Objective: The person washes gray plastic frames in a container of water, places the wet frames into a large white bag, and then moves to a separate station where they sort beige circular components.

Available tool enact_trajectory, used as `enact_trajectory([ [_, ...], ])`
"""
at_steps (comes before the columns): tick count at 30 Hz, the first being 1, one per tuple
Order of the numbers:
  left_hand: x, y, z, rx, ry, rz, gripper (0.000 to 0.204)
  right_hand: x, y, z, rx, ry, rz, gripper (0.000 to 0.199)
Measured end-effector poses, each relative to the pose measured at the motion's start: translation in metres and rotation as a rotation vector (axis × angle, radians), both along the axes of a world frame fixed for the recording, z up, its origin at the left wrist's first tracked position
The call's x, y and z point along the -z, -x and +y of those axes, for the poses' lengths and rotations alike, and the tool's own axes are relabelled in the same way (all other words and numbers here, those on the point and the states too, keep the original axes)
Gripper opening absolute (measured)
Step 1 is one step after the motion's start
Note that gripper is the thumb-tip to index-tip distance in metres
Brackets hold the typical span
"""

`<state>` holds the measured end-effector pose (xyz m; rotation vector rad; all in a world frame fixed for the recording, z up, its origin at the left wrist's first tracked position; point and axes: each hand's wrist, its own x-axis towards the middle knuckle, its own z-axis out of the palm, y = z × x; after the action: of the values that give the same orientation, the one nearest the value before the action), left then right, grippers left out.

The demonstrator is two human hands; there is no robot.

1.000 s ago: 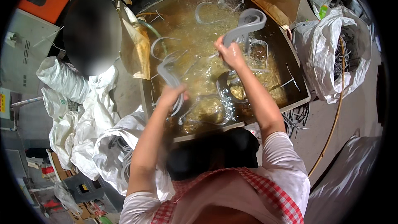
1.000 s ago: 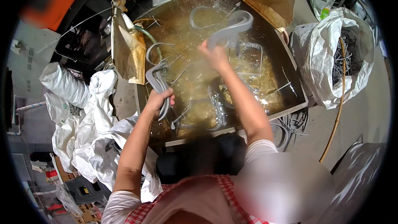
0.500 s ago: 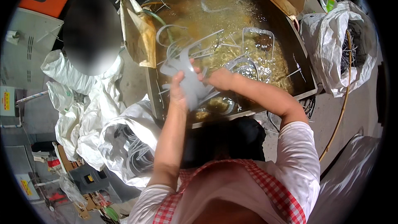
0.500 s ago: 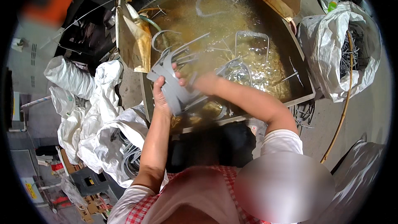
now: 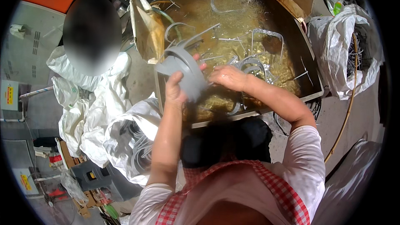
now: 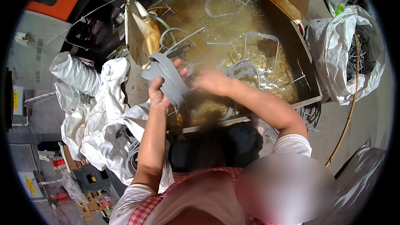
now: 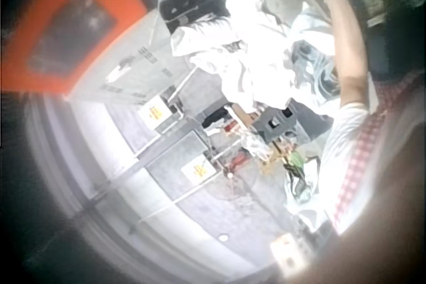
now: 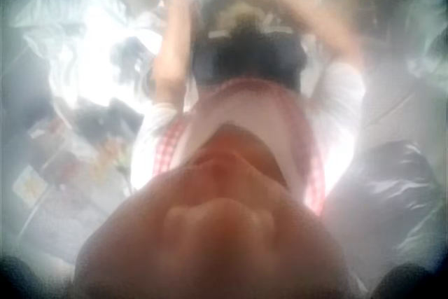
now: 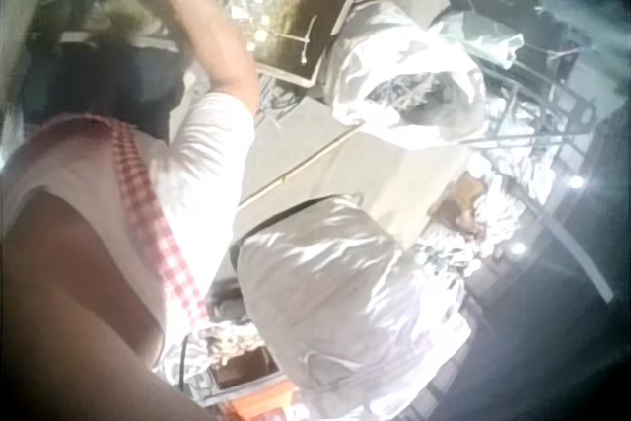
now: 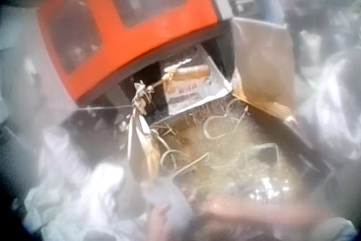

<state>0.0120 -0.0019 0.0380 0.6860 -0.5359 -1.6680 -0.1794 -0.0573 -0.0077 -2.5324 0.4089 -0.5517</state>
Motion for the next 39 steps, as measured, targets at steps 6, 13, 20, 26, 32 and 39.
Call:
enact_trajectory([
  [6, 0.031, -0.025, 0.003, 0.144, 0.059, 0.162, 0.074, -0.014, 0.002, 0.003, -0.059, 0.029, 0.092, 0.025],
  [13, 0.007, -0.025, 0.007, 0.315, 0.104, 0.025, 0.074, -0.058, -0.012, -0.034, 0.397, 0.357, -0.291, 0.047],
  [20, -0.004, 0.0, 0.001, 0.153, -0.114, -0.101, 0.07, -0.04, -0.05, -0.054, 0.41, 0.282, -0.471, 0.042],
  [26, -0.026, 0.005, 0.019, 0.211, -0.137, -0.187, 0.079, -0.038, -0.036, -0.053, 0.226, 0.436, -0.273, 0.057],
  [32, -0.017, 0.011, 0.013, 0.455, 0.044, -0.247, 0.084, -0.034, -0.03, -0.056, 0.163, 0.126, -0.216, 0.085],
  [39, -0.019, 0.002, 0.014, 0.561, -0.02, 0.022, 0.085, -0.035, -0.038, -0.06, 0.091, -0.18, -0.126, 0.051],
])
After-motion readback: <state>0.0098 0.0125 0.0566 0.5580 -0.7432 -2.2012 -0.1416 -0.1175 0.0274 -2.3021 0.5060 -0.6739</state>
